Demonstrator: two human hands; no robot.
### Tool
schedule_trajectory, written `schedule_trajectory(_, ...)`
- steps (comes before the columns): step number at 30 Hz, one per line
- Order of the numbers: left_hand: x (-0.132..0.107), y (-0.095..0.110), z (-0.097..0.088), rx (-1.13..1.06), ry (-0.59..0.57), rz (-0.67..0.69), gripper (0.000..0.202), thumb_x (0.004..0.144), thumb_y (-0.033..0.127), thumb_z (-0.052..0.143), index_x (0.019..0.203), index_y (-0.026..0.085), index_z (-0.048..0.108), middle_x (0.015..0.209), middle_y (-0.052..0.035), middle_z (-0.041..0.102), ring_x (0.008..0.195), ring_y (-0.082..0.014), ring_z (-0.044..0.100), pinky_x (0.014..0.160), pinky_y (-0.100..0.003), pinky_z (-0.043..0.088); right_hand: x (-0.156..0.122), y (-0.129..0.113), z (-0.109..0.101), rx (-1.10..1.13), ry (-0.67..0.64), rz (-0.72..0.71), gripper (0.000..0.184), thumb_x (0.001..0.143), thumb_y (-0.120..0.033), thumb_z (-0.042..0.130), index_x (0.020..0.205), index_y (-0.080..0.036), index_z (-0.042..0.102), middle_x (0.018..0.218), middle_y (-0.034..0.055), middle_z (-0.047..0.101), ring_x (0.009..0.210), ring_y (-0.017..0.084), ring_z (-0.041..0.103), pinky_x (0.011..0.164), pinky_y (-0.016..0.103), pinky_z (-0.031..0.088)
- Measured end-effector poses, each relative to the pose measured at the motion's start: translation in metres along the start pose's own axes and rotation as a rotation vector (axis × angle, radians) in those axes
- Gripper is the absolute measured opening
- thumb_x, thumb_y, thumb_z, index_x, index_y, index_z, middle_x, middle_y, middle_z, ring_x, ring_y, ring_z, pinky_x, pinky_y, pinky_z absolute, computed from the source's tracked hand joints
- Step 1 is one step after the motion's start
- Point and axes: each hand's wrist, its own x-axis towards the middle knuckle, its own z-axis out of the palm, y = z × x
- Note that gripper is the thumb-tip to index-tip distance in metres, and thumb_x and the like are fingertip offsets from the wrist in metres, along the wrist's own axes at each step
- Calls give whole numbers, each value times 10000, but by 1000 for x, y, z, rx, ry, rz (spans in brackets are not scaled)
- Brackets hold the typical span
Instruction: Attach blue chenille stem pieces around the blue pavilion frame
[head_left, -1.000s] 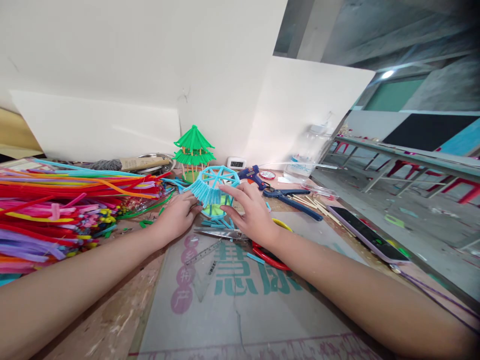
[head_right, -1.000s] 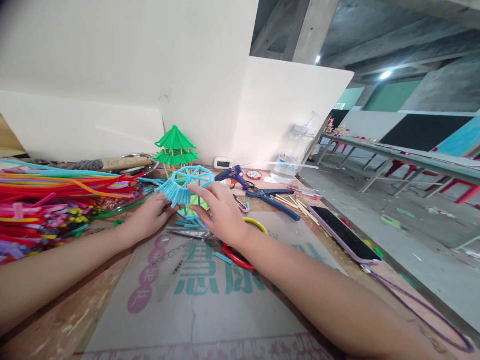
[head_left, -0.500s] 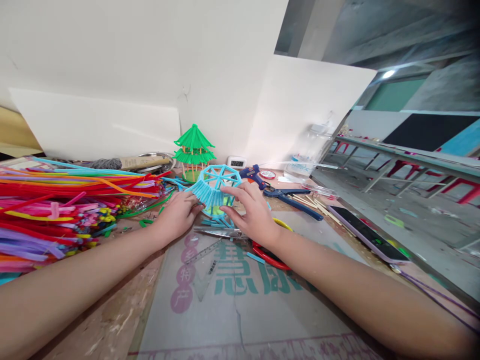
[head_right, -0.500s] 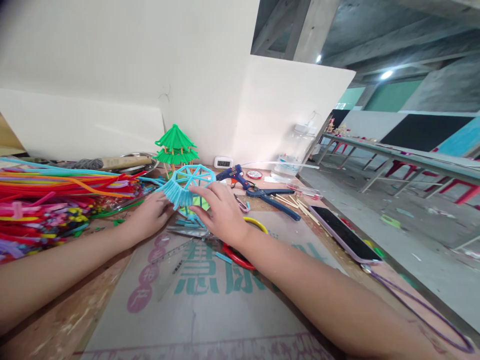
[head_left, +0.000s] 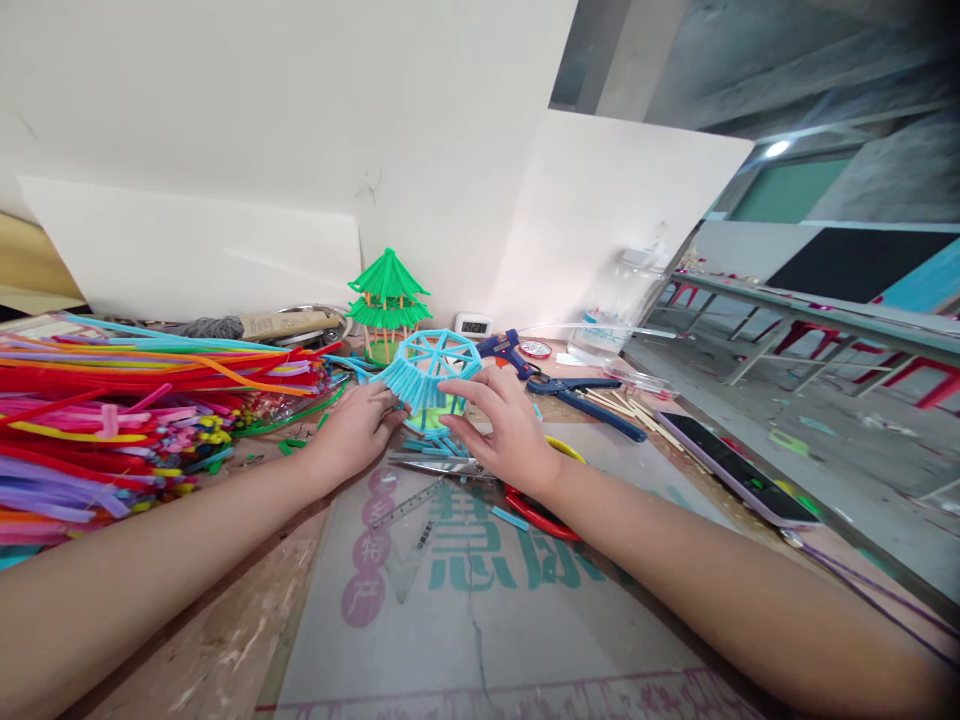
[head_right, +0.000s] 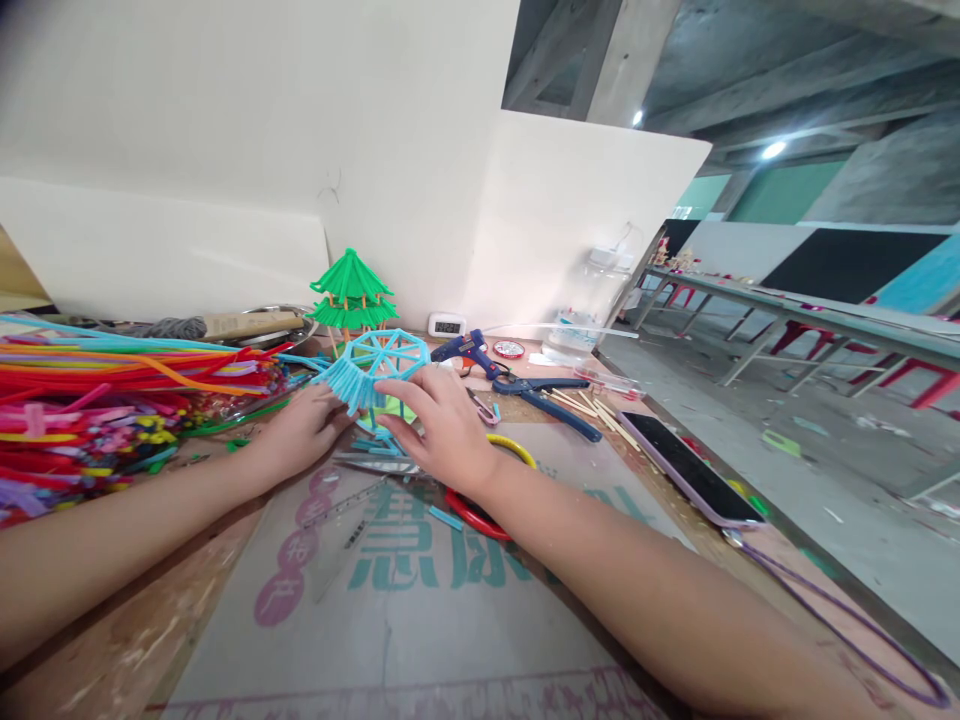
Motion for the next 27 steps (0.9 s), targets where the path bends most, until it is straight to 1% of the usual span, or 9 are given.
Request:
schedule_trajectory(4,0,1,-1,-15,4,0,273,956,323,425,848,188,636,844,-76,617,908,-272,585,796,-411,436,0,0,0,-20,-16,1,276,932,-324,569,1180,-205,590,921,72,568,871,213,515,775,373,426)
schedule_trajectory(7,0,0,0,-21,-7,-5,274,955,323,425,847,183,635,864,-82,628,922,-274,585,813,-416,441,1,0,0,-9,-17,21,318,929,-322,572,1218,-188,563,942,79,579,892,219,522,797,379,429)
schedule_trajectory(10,0,0,0,-5,-17,-1,282,953,319,415,855,176,639,902,-97,642,963,-282,582,856,-433,444,1,-1,0,13,-17,55,387,931,-314,570,1290,-183,512,971,84,583,928,227,524,826,388,436)
schedule_trajectory(13,0,3,-4,20,4,6,257,940,276,415,903,168,646,991,-116,656,1041,-293,570,919,-455,432,1,-1,-1,37,0,37,362,946,-270,538,1301,-199,512,994,85,567,944,223,515,842,393,443)
schedule_trajectory(16,0,9,-11,45,34,6,210,906,212,445,915,175,651,1067,-114,659,1116,-294,554,979,-473,402,1,-1,-2,55,24,28,305,953,-226,502,1253,-201,546,994,89,547,946,219,513,838,395,448)
schedule_trajectory(20,0,14,-16,63,56,9,192,892,191,466,903,194,658,1184,-93,641,1174,-276,537,1039,-482,353,1,-3,-4,34,13,71,225,930,-239,523,1133,-182,603,962,90,536,940,228,511,821,403,440)
schedule_trajectory(23,-1,14,-16,76,74,30,219,897,191,467,1000,194,659,1266,-99,610,1212,-268,518,1060,-482,333,1,-4,-5,25,9,73,201,902,-241,545,1073,-162,615,950,92,526,928,230,505,807,404,432)
schedule_trajectory(25,-1,13,-15,91,82,38,256,896,191,470,1077,188,651,1289,-109,598,1224,-271,509,1066,-485,329,1,-4,-4,19,6,69,191,890,-234,547,1048,-155,617,942,91,520,919,229,500,800,403,428)
schedule_trajectory(27,-1,13,-14,103,84,38,279,895,195,475,1115,186,646,1298,-114,594,1225,-274,507,1069,-486,329,1,-4,-4,16,2,68,180,886,-229,545,1032,-153,617,940,91,517,918,229,498,800,402,426)
